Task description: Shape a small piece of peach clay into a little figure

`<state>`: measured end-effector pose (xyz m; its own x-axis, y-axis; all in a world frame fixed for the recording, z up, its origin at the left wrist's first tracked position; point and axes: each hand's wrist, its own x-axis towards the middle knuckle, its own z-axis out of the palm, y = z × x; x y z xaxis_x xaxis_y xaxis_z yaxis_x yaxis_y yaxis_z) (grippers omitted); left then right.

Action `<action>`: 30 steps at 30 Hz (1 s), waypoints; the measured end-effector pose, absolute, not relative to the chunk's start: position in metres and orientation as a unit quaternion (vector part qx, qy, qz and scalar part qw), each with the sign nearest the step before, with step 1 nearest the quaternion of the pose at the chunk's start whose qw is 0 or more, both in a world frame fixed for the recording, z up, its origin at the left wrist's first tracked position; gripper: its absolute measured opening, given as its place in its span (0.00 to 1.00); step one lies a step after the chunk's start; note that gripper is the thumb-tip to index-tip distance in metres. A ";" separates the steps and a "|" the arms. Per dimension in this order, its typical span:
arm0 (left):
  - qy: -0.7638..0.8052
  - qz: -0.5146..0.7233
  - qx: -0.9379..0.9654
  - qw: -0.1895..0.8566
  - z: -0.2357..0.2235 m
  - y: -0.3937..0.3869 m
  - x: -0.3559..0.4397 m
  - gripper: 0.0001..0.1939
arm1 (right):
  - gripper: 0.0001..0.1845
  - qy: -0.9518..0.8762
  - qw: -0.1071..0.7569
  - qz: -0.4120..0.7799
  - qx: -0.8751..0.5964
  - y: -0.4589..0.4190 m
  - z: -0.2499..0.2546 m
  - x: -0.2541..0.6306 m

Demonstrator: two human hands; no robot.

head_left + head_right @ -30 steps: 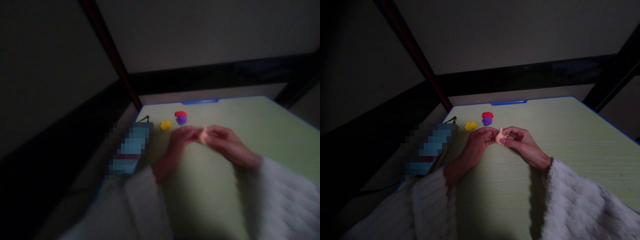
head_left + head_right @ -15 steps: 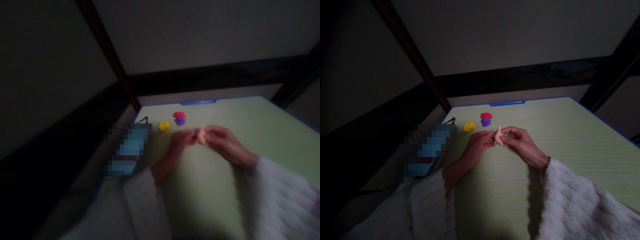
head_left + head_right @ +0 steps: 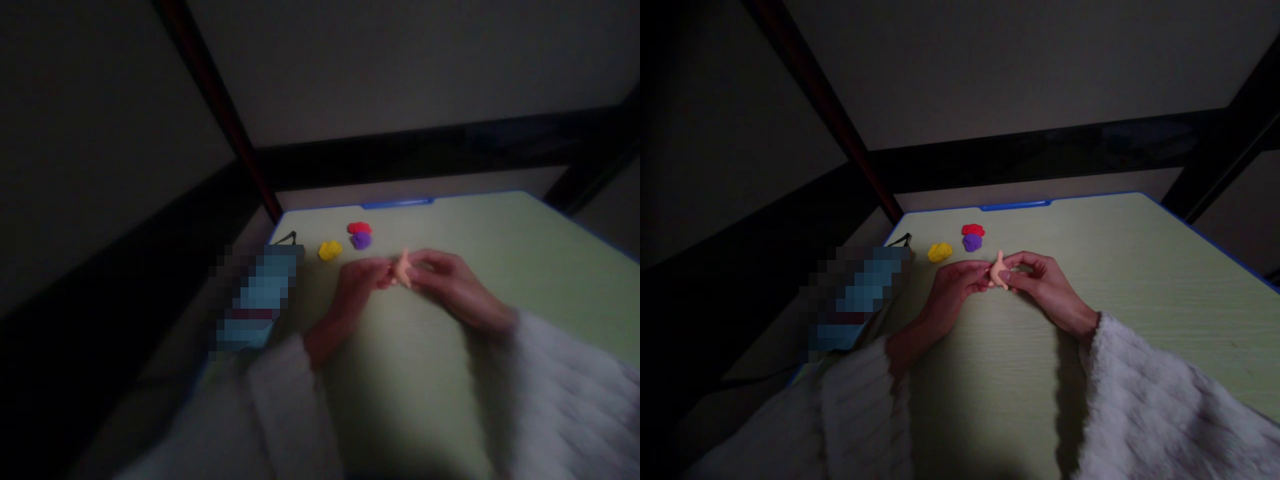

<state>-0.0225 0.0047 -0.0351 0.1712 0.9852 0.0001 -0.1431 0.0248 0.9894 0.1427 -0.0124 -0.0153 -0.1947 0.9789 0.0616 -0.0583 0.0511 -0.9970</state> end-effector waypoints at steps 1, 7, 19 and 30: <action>0.424 0.487 0.498 0.579 -0.035 0.004 -0.023 0.10 | 0.14 -0.546 0.475 0.543 -0.426 -0.012 -0.015 0.143; 0.420 0.490 0.518 0.562 -0.036 0.004 -0.024 0.11 | 0.15 -0.546 0.467 0.535 -0.444 -0.013 -0.013 0.141; 0.422 0.508 0.537 0.524 -0.036 0.007 -0.025 0.08 | 0.13 -0.550 0.462 0.536 -0.444 -0.014 -0.011 0.141; 0.386 0.459 0.548 0.583 -0.035 0.006 -0.022 0.13 | 0.15 -0.569 0.463 0.514 -0.445 -0.013 -0.013 0.142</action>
